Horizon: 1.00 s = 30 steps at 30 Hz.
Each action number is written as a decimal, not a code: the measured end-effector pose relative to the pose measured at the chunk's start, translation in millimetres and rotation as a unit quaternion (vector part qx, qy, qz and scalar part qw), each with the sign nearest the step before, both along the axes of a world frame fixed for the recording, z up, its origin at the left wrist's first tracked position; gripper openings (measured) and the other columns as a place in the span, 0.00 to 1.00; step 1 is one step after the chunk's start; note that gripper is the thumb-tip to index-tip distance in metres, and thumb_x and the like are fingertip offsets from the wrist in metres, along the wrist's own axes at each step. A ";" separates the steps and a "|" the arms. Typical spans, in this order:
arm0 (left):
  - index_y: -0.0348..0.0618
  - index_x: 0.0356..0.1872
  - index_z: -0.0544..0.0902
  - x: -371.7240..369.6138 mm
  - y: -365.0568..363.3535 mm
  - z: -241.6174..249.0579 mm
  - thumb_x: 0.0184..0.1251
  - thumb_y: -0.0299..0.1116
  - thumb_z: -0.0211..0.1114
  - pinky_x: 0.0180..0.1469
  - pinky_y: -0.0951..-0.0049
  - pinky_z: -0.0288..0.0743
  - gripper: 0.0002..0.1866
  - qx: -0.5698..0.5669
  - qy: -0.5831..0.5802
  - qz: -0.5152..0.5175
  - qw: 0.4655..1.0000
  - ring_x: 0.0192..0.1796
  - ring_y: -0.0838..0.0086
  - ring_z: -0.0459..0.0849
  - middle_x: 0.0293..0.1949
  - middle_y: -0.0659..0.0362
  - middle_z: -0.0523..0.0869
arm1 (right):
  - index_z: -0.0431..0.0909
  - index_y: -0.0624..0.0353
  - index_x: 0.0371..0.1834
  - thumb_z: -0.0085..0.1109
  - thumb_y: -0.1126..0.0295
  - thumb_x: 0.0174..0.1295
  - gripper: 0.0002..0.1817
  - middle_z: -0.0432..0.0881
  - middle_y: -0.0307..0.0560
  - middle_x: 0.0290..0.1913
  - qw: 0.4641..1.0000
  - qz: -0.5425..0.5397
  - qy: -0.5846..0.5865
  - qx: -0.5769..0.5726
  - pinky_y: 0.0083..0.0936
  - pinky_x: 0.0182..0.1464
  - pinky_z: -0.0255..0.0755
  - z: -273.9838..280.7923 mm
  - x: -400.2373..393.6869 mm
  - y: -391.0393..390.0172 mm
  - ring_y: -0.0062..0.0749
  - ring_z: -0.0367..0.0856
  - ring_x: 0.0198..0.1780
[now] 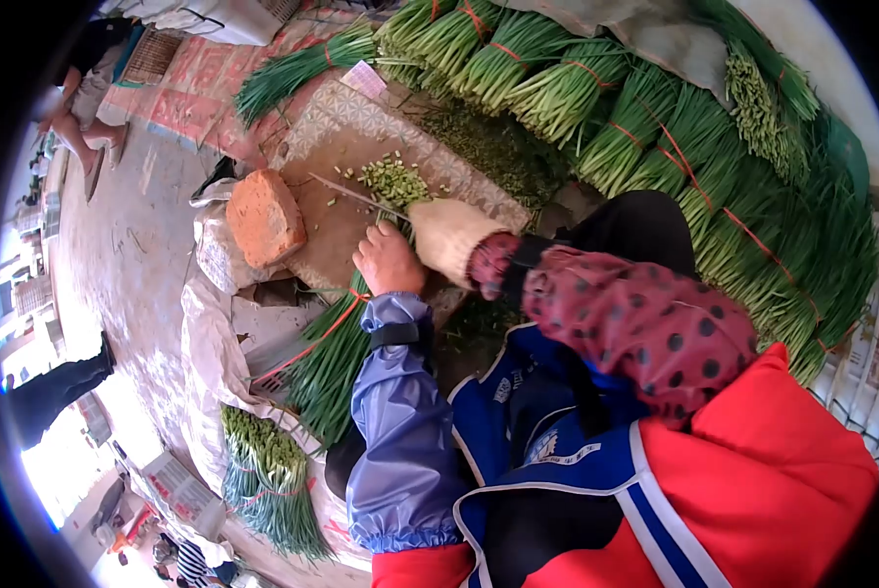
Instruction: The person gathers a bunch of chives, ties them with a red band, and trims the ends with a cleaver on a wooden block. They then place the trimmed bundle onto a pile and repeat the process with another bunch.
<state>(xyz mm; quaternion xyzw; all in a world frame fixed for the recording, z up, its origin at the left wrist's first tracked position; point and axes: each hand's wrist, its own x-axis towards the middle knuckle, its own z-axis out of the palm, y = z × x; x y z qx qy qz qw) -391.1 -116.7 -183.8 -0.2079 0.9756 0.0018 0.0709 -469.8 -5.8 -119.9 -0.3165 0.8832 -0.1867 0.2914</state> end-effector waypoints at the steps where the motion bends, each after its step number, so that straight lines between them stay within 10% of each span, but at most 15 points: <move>1: 0.40 0.46 0.74 2.2 -0.8 4.1 0.51 0.30 0.65 0.52 0.53 0.72 0.19 0.035 0.025 -0.002 0.999 0.50 0.52 0.81 0.45 0.51 0.80 | 0.85 0.65 0.33 0.60 0.70 0.55 0.10 0.86 0.62 0.37 0.999 0.019 0.022 -0.040 0.43 0.44 0.82 -16.4 -4.7 -12.1 0.55 0.87 0.42; 4: 0.38 0.47 0.74 4.1 -12.0 -0.5 0.50 0.32 0.68 0.52 0.51 0.71 0.22 0.069 0.052 0.017 0.996 0.49 0.51 0.81 0.46 0.50 0.80 | 0.85 0.66 0.33 0.59 0.70 0.56 0.10 0.86 0.63 0.36 0.996 0.007 0.045 -0.081 0.44 0.43 0.81 -24.6 -3.1 -12.4 0.56 0.87 0.42; 9: 0.39 0.79 0.43 19.5 -32.8 41.1 0.28 0.55 0.85 0.72 0.42 0.56 0.77 0.212 0.072 -0.020 0.974 0.76 0.46 0.59 0.76 0.41 0.59 | 0.84 0.70 0.38 0.58 0.71 0.57 0.12 0.85 0.65 0.35 0.997 -0.003 -0.069 0.034 0.45 0.44 0.80 0.4 -1.6 50.5 0.59 0.86 0.42; 12: 0.39 0.79 0.42 45.0 -49.3 58.3 0.29 0.54 0.86 0.71 0.40 0.57 0.77 0.202 -0.041 0.002 0.979 0.77 0.48 0.58 0.77 0.41 0.57 | 0.81 0.71 0.45 0.58 0.68 0.60 0.16 0.84 0.69 0.41 0.996 -0.054 -0.062 -0.020 0.45 0.49 0.78 2.1 9.1 67.3 0.59 0.84 0.48; 17: 0.33 0.71 0.62 71.0 -52.9 44.2 0.33 0.52 0.82 0.60 0.50 0.70 0.61 0.207 0.011 0.105 0.973 0.58 0.48 0.81 0.54 0.42 0.84 | 0.80 0.72 0.47 0.61 0.63 0.58 0.21 0.84 0.69 0.44 0.990 -0.099 -0.078 -0.056 0.45 0.51 0.77 -9.4 -9.3 49.4 0.59 0.84 0.50; 20: 0.33 0.68 0.65 72.3 -41.4 75.6 0.34 0.52 0.82 0.57 0.49 0.72 0.58 0.203 0.147 0.127 0.960 0.59 0.45 0.79 0.56 0.40 0.81 | 0.71 0.68 0.59 0.65 0.55 0.56 0.33 0.82 0.69 0.47 0.995 -0.079 -0.043 -0.035 0.46 0.54 0.74 24.1 -23.3 57.0 0.62 0.80 0.53; 26: 0.34 0.68 0.63 65.7 -12.4 145.2 0.37 0.35 0.85 0.63 0.59 0.72 0.54 0.335 0.438 0.094 0.829 0.61 0.59 0.79 0.59 0.46 0.79 | 0.65 0.62 0.70 0.71 0.68 0.48 0.43 0.81 0.58 0.54 0.926 -0.119 -0.105 -0.342 0.35 0.56 0.74 106.4 -1.5 41.6 0.46 0.82 0.54; 30: 0.33 0.67 0.65 80.2 8.9 177.9 0.39 0.30 0.85 0.63 0.63 0.74 0.51 0.449 0.391 0.045 0.802 0.58 0.64 0.80 0.57 0.51 0.80 | 0.75 0.58 0.62 0.72 0.72 0.46 0.34 0.82 0.51 0.49 0.847 -0.017 0.135 -0.514 0.31 0.53 0.76 174.6 4.9 49.9 0.40 0.81 0.49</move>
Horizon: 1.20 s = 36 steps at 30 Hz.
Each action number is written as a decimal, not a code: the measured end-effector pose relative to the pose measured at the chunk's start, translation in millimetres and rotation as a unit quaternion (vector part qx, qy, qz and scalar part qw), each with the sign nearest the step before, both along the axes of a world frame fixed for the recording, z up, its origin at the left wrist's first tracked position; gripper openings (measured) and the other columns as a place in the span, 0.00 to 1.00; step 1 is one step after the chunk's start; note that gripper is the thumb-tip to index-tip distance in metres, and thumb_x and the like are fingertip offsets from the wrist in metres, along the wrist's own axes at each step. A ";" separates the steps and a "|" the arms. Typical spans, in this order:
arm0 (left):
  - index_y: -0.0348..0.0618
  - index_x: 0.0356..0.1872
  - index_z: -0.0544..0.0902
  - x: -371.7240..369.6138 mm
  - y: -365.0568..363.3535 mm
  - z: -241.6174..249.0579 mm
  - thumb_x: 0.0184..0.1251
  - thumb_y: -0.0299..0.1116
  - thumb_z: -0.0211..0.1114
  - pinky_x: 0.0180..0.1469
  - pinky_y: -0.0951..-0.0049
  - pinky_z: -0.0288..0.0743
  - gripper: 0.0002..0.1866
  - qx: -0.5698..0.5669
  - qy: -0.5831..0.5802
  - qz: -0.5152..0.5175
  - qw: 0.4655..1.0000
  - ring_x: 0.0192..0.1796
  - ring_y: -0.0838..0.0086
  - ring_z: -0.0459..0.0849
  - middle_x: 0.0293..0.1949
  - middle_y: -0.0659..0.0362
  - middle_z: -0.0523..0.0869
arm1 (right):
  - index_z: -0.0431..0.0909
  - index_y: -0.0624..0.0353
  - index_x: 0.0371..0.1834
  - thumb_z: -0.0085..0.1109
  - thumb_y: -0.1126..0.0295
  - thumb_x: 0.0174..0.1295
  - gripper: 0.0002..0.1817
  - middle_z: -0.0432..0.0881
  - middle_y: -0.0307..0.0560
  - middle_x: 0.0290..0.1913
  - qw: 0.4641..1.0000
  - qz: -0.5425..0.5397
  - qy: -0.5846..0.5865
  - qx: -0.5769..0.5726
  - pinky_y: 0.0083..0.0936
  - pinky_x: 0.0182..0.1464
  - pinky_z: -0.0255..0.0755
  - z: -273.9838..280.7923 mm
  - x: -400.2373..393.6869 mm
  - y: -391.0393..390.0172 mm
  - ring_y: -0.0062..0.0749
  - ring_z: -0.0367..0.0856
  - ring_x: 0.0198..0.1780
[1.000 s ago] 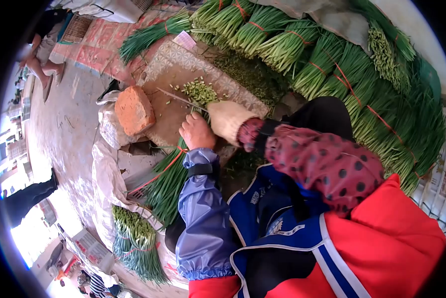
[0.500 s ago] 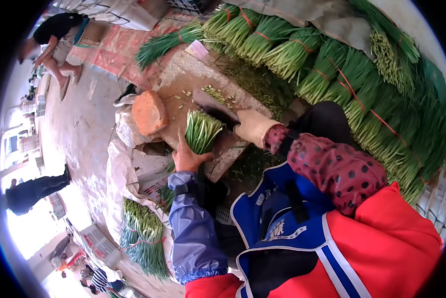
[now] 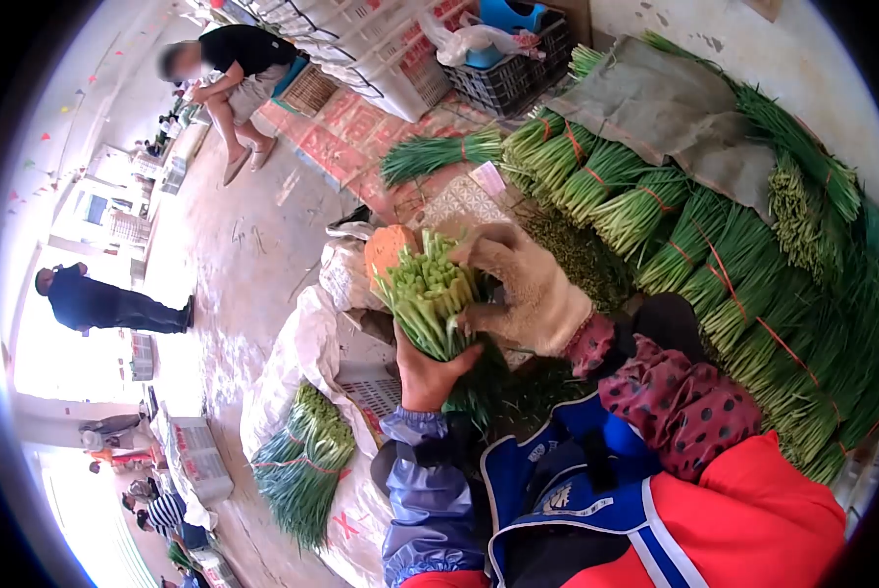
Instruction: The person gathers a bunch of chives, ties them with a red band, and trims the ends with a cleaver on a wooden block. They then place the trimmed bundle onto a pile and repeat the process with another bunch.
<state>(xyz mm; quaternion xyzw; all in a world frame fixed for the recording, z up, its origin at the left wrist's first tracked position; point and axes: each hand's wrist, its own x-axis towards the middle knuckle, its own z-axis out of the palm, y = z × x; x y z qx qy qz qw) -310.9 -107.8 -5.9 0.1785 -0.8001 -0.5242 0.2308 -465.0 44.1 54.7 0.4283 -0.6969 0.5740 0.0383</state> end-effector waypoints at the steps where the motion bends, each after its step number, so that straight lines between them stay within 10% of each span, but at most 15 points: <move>1: 0.33 0.67 0.65 6.8 8.2 5.7 0.39 0.30 0.85 0.63 0.63 0.74 0.51 -0.002 0.002 0.002 1.000 0.58 0.64 0.80 0.57 0.51 0.80 | 0.77 0.60 0.56 0.70 0.73 0.50 0.26 0.82 0.49 0.45 0.998 0.063 -0.005 -0.003 0.30 0.51 0.76 7.4 -9.7 2.3 0.37 0.81 0.47; 3: 0.32 0.63 0.70 17.1 33.7 25.0 0.41 0.33 0.84 0.59 0.63 0.76 0.45 0.280 -0.012 -0.103 0.954 0.54 0.66 0.82 0.54 0.53 0.83 | 0.80 0.61 0.42 0.61 0.75 0.63 0.06 0.82 0.42 0.38 0.983 0.069 -0.091 -0.147 0.25 0.46 0.75 27.6 -9.5 0.9 0.25 0.80 0.42; 5: 0.32 0.61 0.73 30.6 51.6 20.5 0.43 0.35 0.82 0.58 0.64 0.76 0.42 0.288 0.023 -0.093 0.953 0.53 0.67 0.83 0.53 0.53 0.84 | 0.78 0.59 0.45 0.57 0.73 0.67 0.06 0.80 0.36 0.37 0.898 0.058 -0.344 -0.269 0.18 0.40 0.71 50.4 -23.6 -1.7 0.19 0.75 0.35; 8: 0.32 0.59 0.76 44.5 73.5 13.6 0.50 0.38 0.78 0.55 0.66 0.78 0.35 0.287 0.104 -0.047 0.951 0.52 0.67 0.84 0.52 0.53 0.85 | 0.77 0.60 0.46 0.57 0.76 0.65 0.08 0.79 0.36 0.37 0.941 -0.105 -0.270 -0.173 0.19 0.40 0.71 70.6 -29.1 13.9 0.20 0.74 0.37; 12: 0.32 0.59 0.75 54.3 84.6 39.5 0.57 0.28 0.73 0.51 0.66 0.82 0.28 0.377 0.202 0.080 0.900 0.50 0.65 0.86 0.49 0.52 0.85 | 0.63 0.60 0.70 0.70 0.70 0.51 0.41 0.75 0.48 0.53 0.976 0.120 -0.169 0.071 0.23 0.52 0.74 5.4 41.8 52.6 0.29 0.77 0.50; 14: 0.34 0.59 0.74 55.3 85.0 54.9 0.56 0.19 0.73 0.48 0.65 0.84 0.28 0.424 0.258 0.147 0.856 0.47 0.64 0.87 0.48 0.52 0.85 | 0.53 0.59 0.77 0.82 0.65 0.38 0.60 0.74 0.61 0.65 0.958 0.218 -0.001 0.185 0.36 0.65 0.72 -20.8 89.2 65.9 0.52 0.76 0.65; 18: 0.37 0.70 0.65 76.8 88.6 51.3 0.51 0.23 0.79 0.66 0.63 0.72 0.44 0.121 0.314 0.110 0.935 0.61 0.65 0.80 0.59 0.52 0.80 | 0.52 0.61 0.77 0.82 0.68 0.32 0.63 0.72 0.61 0.66 0.945 0.229 -0.176 0.156 0.41 0.65 0.71 -42.3 120.5 62.9 0.52 0.73 0.68; 21: 0.36 0.70 0.65 87.0 93.1 48.6 0.49 0.28 0.81 0.70 0.65 0.66 0.46 0.143 0.328 0.084 0.930 0.63 0.67 0.77 0.59 0.54 0.80 | 0.54 0.63 0.76 0.77 0.72 0.35 0.58 0.73 0.59 0.64 0.955 0.254 -0.108 0.108 0.37 0.65 0.70 -4.6 123.5 55.6 0.48 0.74 0.66; 30: 0.34 0.57 0.77 189.4 37.9 174.0 0.53 0.24 0.74 0.49 0.68 0.82 0.28 0.190 0.292 0.184 0.919 0.44 0.67 0.87 0.47 0.53 0.87 | 0.68 0.62 0.66 0.70 0.70 0.50 0.37 0.81 0.66 0.52 0.935 0.257 0.028 0.244 0.40 0.58 0.73 14.3 137.5 46.6 0.59 0.79 0.57; 36: 0.35 0.62 0.73 336.0 -32.3 268.1 0.47 0.36 0.81 0.59 0.64 0.75 0.39 -0.316 0.001 0.379 0.870 0.54 0.66 0.84 0.54 0.50 0.84 | 0.76 0.64 0.51 0.66 0.72 0.54 0.20 0.82 0.58 0.40 0.881 0.266 -0.134 0.368 0.36 0.48 0.75 -60.6 113.6 78.6 0.50 0.82 0.43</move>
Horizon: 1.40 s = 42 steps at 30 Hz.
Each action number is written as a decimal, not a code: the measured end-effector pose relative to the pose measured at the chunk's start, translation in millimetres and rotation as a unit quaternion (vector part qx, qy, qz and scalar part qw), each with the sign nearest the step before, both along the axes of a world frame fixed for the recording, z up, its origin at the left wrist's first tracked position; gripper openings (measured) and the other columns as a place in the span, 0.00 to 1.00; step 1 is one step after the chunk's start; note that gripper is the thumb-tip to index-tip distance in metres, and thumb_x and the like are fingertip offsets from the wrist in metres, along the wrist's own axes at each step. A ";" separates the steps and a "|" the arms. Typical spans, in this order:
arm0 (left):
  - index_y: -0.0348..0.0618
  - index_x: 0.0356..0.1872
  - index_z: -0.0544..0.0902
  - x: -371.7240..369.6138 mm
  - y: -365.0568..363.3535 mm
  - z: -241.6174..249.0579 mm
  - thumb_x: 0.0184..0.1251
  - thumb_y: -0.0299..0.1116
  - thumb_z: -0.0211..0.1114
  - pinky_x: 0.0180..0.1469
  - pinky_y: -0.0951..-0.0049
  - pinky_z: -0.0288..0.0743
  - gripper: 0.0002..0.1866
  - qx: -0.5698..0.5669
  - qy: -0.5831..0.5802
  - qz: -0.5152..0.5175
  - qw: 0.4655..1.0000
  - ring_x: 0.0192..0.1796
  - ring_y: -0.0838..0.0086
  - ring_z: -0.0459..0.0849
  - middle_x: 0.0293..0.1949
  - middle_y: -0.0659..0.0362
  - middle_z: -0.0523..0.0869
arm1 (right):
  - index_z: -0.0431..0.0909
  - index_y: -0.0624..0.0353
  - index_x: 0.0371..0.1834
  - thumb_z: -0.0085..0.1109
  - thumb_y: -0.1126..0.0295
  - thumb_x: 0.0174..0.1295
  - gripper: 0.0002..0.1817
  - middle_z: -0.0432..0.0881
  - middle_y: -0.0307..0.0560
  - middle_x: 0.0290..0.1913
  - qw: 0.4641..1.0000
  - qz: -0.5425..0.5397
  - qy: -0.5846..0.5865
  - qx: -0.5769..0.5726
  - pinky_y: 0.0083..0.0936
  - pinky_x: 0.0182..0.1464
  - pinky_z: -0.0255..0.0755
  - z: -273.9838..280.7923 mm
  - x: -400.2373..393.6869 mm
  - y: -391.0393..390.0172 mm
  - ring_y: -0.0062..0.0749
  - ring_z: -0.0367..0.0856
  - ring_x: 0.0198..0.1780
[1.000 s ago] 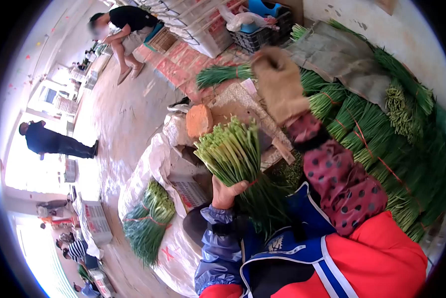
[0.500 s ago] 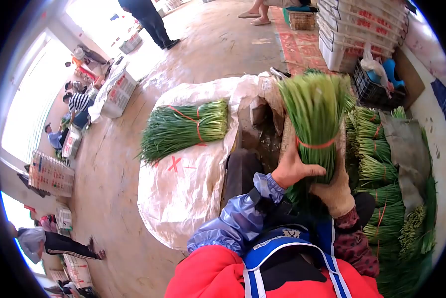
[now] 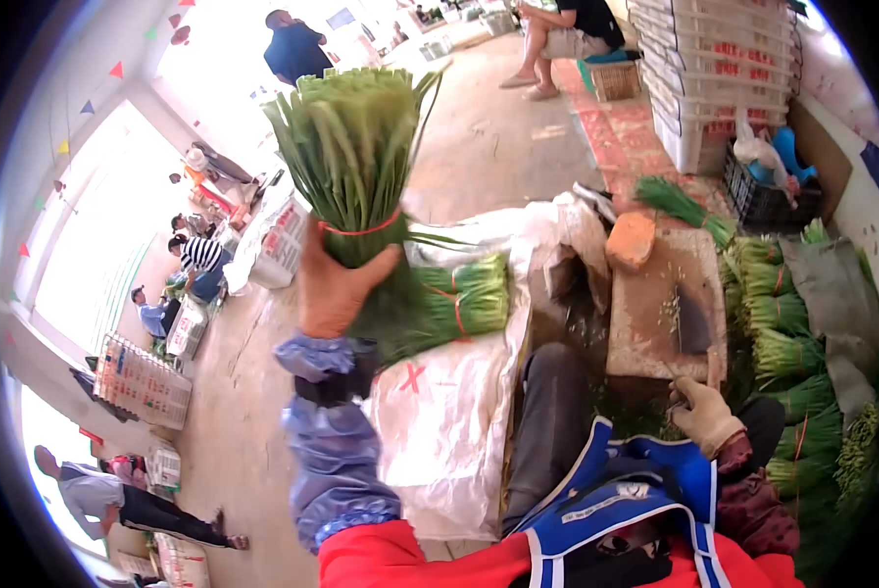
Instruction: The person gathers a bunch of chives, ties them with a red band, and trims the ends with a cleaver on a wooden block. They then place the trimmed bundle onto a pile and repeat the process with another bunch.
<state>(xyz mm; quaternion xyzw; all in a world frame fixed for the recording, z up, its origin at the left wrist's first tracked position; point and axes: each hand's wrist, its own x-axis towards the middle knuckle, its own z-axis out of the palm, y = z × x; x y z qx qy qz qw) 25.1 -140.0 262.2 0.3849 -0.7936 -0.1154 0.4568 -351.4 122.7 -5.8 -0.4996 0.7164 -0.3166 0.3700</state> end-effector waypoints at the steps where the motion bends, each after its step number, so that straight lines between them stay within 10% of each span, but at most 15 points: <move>1: 0.36 0.63 0.72 17.9 -5.6 -2.9 0.46 0.36 0.81 0.57 0.62 0.76 0.40 -0.055 -0.057 0.041 0.996 0.53 0.62 0.84 0.54 0.49 0.84 | 0.76 0.65 0.52 0.66 0.72 0.54 0.21 0.83 0.58 0.40 0.999 0.012 0.031 0.013 0.36 0.48 0.75 0.6 1.8 4.0 0.51 0.83 0.43; 5: 0.41 0.64 0.73 62.3 -6.1 -47.3 0.40 0.37 0.80 0.54 0.55 0.72 0.43 -0.124 -0.319 0.102 0.934 0.54 0.51 0.80 0.50 0.51 0.82 | 0.77 0.64 0.54 0.64 0.72 0.55 0.22 0.83 0.61 0.42 0.996 0.023 0.063 0.060 0.37 0.49 0.76 -12.7 5.4 17.6 0.54 0.83 0.46; 11: 0.54 0.62 0.76 94.0 -22.3 -194.7 0.34 0.39 0.81 0.57 0.56 0.66 0.43 0.080 -0.520 -0.017 0.850 0.56 0.61 0.79 0.50 0.59 0.82 | 0.78 0.63 0.54 0.63 0.69 0.56 0.21 0.84 0.63 0.46 0.983 0.037 0.094 0.156 0.39 0.52 0.76 -12.1 22.3 26.5 0.56 0.83 0.51; 22: 0.60 0.72 0.69 89.7 -96.2 -300.2 0.33 0.43 0.83 0.67 0.34 0.54 0.54 0.185 -0.512 0.012 0.838 0.75 0.58 0.62 0.71 0.58 0.70 | 0.77 0.62 0.54 0.62 0.69 0.56 0.21 0.83 0.64 0.47 0.960 0.093 0.161 0.209 0.42 0.55 0.75 -24.2 35.9 -1.1 0.60 0.81 0.52; 28: 0.57 0.80 0.48 117.6 -47.0 -372.7 0.43 0.34 0.80 0.73 0.27 0.39 0.62 0.044 -0.459 0.261 0.848 0.82 0.53 0.42 0.80 0.52 0.50 | 0.76 0.65 0.60 0.61 0.70 0.57 0.26 0.82 0.68 0.53 0.950 0.134 0.145 0.244 0.41 0.60 0.73 -47.5 31.4 7.8 0.59 0.79 0.58; 30: 0.50 0.80 0.46 108.0 -15.9 -354.1 0.48 0.34 0.77 0.72 0.26 0.38 0.60 0.162 -0.376 0.337 0.848 0.82 0.48 0.40 0.80 0.49 0.46 | 0.75 0.66 0.61 0.61 0.69 0.57 0.27 0.81 0.68 0.55 0.942 0.155 0.156 0.255 0.40 0.62 0.72 -48.5 32.0 9.8 0.58 0.79 0.58; 34: 0.42 0.76 0.58 96.8 60.0 -389.1 0.60 0.31 0.68 0.73 0.34 0.47 0.43 0.101 -0.227 0.410 0.877 0.79 0.47 0.51 0.76 0.43 0.57 | 0.75 0.66 0.61 0.61 0.68 0.57 0.27 0.81 0.68 0.55 0.947 0.138 0.135 0.259 0.40 0.62 0.72 -46.3 35.2 10.0 0.58 0.79 0.59; 37: 0.38 0.71 0.66 84.8 98.2 -409.0 0.66 0.35 0.66 0.65 0.47 0.69 0.34 0.121 -0.153 0.263 0.945 0.64 0.51 0.75 0.64 0.41 0.75 | 0.75 0.65 0.61 0.60 0.69 0.57 0.26 0.81 0.68 0.55 0.942 0.148 0.141 0.265 0.40 0.62 0.72 -50.4 38.1 7.0 0.58 0.79 0.59; 39: 0.36 0.66 0.72 64.9 92.6 -378.7 0.69 0.38 0.65 0.46 0.62 0.82 0.27 0.512 0.130 0.192 0.827 0.43 0.61 0.87 0.46 0.46 0.86 | 0.75 0.65 0.61 0.60 0.69 0.57 0.26 0.82 0.67 0.53 0.938 0.154 0.158 0.266 0.42 0.61 0.73 -53.1 41.4 6.4 0.58 0.79 0.58; 42: 0.38 0.67 0.71 73.6 69.5 -374.7 0.73 0.39 0.60 0.50 0.63 0.81 0.26 0.245 -0.136 0.271 0.921 0.48 0.63 0.85 0.51 0.48 0.84 | 0.76 0.65 0.59 0.61 0.69 0.57 0.25 0.82 0.67 0.52 0.938 0.184 0.173 0.239 0.43 0.59 0.74 -58.2 40.4 7.5 0.59 0.80 0.56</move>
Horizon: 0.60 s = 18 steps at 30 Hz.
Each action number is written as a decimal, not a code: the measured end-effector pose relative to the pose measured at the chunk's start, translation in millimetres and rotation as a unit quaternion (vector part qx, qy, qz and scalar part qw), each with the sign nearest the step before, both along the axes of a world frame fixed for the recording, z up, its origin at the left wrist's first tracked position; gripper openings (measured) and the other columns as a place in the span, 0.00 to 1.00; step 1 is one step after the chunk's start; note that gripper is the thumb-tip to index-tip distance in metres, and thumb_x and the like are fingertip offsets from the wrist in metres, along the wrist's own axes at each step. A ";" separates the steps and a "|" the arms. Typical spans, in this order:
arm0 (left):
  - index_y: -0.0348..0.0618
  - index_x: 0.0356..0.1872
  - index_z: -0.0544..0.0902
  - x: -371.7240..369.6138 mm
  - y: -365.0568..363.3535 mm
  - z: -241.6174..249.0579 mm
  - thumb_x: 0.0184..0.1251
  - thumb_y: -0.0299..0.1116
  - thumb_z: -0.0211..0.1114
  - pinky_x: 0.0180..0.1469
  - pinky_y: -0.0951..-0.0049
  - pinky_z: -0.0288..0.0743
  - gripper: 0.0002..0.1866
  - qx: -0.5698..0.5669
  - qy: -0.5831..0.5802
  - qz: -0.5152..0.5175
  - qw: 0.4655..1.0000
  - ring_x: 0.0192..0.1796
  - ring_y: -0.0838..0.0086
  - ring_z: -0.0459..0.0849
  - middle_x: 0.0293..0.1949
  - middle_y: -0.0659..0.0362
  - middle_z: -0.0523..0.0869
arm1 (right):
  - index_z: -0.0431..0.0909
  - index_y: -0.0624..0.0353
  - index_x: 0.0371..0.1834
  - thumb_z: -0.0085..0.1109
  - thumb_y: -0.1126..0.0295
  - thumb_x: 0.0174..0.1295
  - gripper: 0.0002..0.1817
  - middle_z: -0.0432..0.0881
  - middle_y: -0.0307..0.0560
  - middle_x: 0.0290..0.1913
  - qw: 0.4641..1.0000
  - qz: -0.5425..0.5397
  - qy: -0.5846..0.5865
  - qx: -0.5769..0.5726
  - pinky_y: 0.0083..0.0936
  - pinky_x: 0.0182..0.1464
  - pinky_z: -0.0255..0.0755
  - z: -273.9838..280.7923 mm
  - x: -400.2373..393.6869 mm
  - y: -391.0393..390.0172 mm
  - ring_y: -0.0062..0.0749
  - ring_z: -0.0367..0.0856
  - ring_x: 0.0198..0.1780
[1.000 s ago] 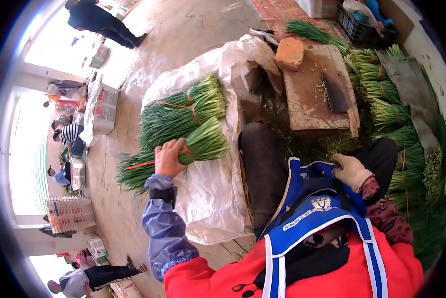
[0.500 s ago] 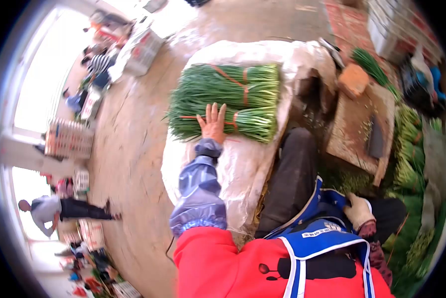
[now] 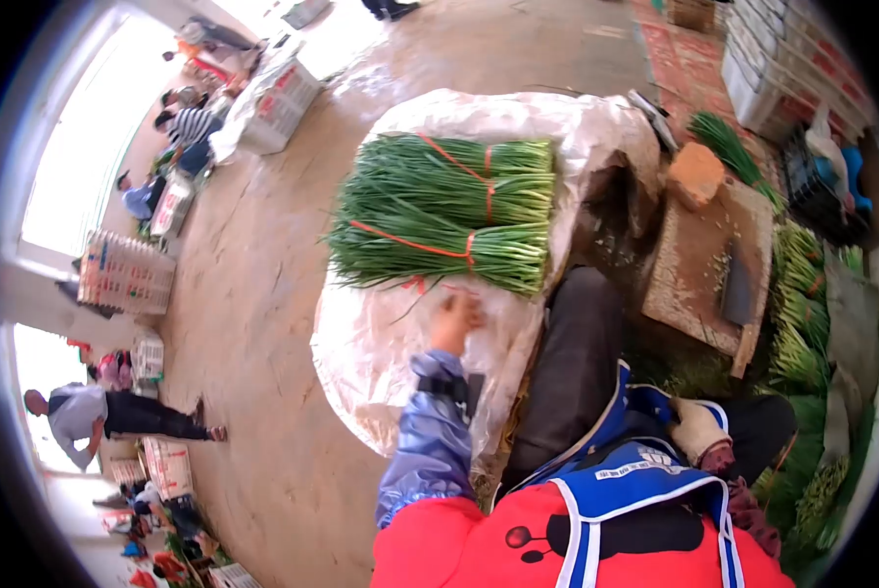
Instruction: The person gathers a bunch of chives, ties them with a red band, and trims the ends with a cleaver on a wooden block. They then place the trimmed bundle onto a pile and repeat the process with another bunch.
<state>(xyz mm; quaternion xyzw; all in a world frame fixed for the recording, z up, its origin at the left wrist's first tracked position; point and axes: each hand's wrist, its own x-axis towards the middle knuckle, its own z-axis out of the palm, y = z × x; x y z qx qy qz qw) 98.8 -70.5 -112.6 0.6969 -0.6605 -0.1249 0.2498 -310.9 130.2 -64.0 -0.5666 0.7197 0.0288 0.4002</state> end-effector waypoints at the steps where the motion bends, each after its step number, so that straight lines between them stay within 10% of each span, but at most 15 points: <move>1: 0.38 0.68 0.70 8.2 -6.6 0.5 0.75 0.39 0.58 0.52 0.64 0.81 0.25 -0.109 -0.161 -0.029 0.980 0.50 0.64 0.84 0.53 0.48 0.82 | 0.77 0.64 0.59 0.61 0.68 0.57 0.25 0.83 0.66 0.51 1.000 -0.002 0.013 -0.006 0.44 0.58 0.74 -3.4 -1.6 2.8 0.59 0.80 0.56; 4: 0.39 0.70 0.69 36.1 -36.6 -4.6 0.78 0.41 0.54 0.57 0.63 0.79 0.26 -0.342 -0.480 -0.102 0.801 0.56 0.63 0.82 0.59 0.48 0.80 | 0.77 0.62 0.59 0.60 0.67 0.58 0.24 0.83 0.66 0.51 0.999 -0.030 0.023 0.016 0.45 0.58 0.74 0.2 -2.7 2.7 0.58 0.80 0.56; 8: 0.35 0.70 0.68 133.9 -133.5 -4.3 0.75 0.49 0.56 0.61 0.55 0.76 0.32 -0.026 -0.225 -0.039 0.973 0.58 0.54 0.80 0.60 0.43 0.79 | 0.76 0.61 0.59 0.61 0.66 0.58 0.24 0.83 0.66 0.51 0.998 -0.046 0.026 0.039 0.45 0.58 0.74 2.4 -3.4 2.5 0.58 0.80 0.55; 13: 0.29 0.74 0.57 137.9 -163.4 77.2 0.69 0.49 0.66 0.60 0.50 0.74 0.44 0.016 0.037 0.343 0.938 0.62 0.44 0.77 0.68 0.35 0.71 | 0.78 0.62 0.55 0.60 0.67 0.59 0.21 0.83 0.64 0.49 0.994 -0.104 0.016 -0.001 0.44 0.55 0.75 5.4 -11.3 -9.8 0.59 0.81 0.53; 15: 0.25 0.72 0.60 113.0 -138.6 75.6 0.73 0.47 0.62 0.72 0.50 0.62 0.39 -0.356 -0.164 0.154 0.907 0.71 0.43 0.67 0.72 0.35 0.64 | 0.78 0.62 0.51 0.59 0.71 0.61 0.15 0.83 0.64 0.45 0.970 -0.199 0.003 -0.137 0.41 0.50 0.76 -10.4 -17.7 -20.2 0.59 0.82 0.50; 18: 0.37 0.68 0.72 43.4 -117.2 73.4 0.72 0.33 0.59 0.77 0.53 0.51 0.25 -0.209 -0.241 -0.124 0.940 0.76 0.51 0.61 0.74 0.46 0.65 | 0.79 0.61 0.47 0.57 0.76 0.63 0.10 0.83 0.60 0.39 0.920 -0.246 -0.087 -0.292 0.37 0.44 0.77 18.4 0.9 -81.1 0.56 0.82 0.42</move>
